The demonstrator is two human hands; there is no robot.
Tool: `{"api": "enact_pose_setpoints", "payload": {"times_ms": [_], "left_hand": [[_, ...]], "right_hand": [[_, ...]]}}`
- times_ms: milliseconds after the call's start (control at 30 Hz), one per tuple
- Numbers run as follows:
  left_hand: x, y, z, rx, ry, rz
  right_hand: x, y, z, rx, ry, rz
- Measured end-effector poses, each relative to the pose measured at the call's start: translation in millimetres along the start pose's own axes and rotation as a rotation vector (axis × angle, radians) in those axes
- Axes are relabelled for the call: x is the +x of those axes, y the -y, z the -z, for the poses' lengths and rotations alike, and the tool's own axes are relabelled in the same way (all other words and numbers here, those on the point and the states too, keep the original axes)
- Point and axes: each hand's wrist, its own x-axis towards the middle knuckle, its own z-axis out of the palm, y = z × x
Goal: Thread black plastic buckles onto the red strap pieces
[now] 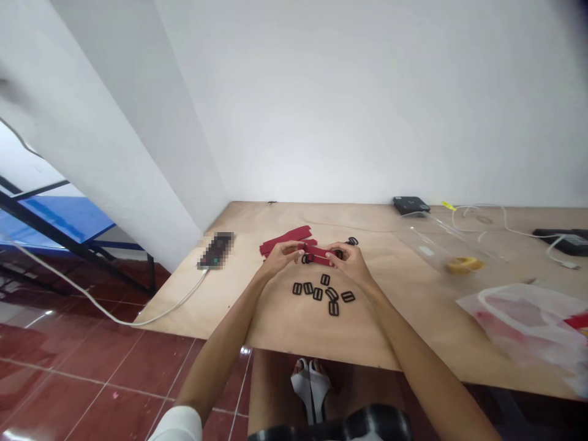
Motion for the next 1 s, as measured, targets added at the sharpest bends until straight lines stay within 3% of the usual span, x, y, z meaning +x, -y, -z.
{"api": "enact_pose_setpoints", "payload": {"times_ms": [200, 367, 567, 667, 833, 1000], "left_hand": [[-3.6, -5.4, -6.3, 0.011, 0.073, -0.001], [-5.1, -3.2, -17.4, 0.031, -0.008, -0.016], [-5.1, 4.3, -25.4, -0.112, 0.013, -0.023], [-4.0, 6.9, -25.1, -0.142, 0.021, -0.029], [-0.2, 11.0, -17.5, -0.223, 0.001, -0.067], [-2.5, 6.4, -3.4, -0.446, 0.182, -0.049]], "right_hand": [[-3.3, 4.7, -9.4, -0.001, 0.001, 0.019], [-7.2, 6.3, -19.8, 0.051, 0.054, 0.066], [-13.5, 18.1, -22.3, -0.201, 0.068, 0.327], [-16.0, 18.7, -23.1, -0.308, 0.040, 0.370], [-14.0, 11.1, -20.4, -0.321, -0.049, 0.320], [-11.8, 6.5, -20.2, -0.082, -0.012, 0.176]]}}
